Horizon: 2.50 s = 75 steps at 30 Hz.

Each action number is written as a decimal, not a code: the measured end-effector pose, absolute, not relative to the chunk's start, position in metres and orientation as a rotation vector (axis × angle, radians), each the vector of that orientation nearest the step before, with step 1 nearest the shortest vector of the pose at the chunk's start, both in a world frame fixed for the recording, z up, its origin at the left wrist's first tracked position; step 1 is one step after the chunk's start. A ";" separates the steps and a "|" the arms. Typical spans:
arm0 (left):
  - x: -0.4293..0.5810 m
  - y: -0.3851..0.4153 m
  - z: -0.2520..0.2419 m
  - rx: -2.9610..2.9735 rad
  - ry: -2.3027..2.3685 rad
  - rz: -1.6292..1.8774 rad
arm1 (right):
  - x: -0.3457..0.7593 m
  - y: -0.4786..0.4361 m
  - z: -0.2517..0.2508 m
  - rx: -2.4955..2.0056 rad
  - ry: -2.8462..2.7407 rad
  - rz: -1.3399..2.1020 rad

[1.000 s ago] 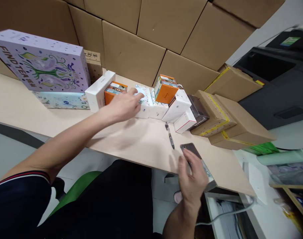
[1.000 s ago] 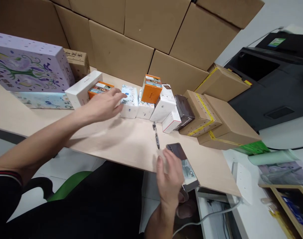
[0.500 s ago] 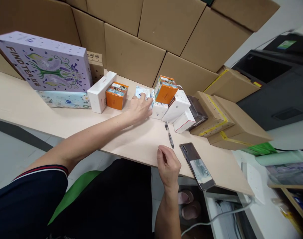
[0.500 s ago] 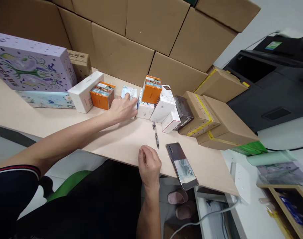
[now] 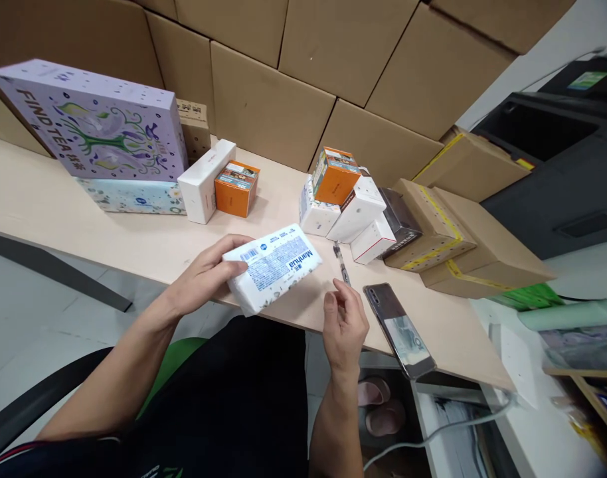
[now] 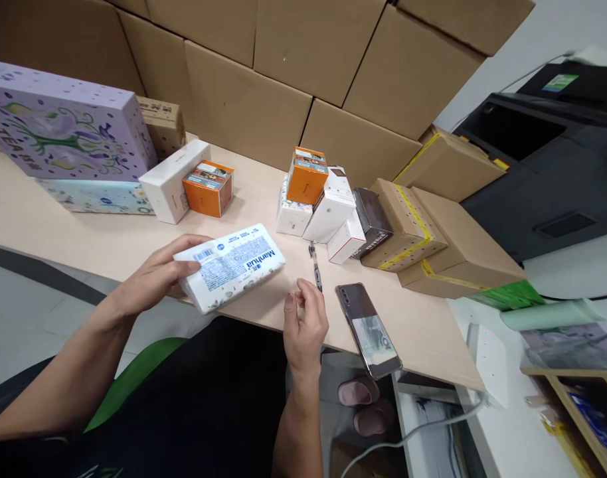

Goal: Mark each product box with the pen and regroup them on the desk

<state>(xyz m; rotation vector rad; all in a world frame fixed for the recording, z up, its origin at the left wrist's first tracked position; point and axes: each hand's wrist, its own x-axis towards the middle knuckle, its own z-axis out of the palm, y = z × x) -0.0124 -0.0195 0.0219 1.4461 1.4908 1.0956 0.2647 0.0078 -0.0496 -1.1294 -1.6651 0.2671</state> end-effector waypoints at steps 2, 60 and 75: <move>-0.009 -0.012 0.014 1.422 1.407 1.059 | 0.264 0.008 -0.050 -1.164 -1.665 0.303; 0.021 0.008 -0.022 1.367 1.404 1.506 | 0.248 0.017 -0.037 -1.151 -1.394 0.766; 0.009 0.007 -0.035 1.472 0.878 1.863 | 0.252 0.016 -0.044 -1.029 -1.410 0.831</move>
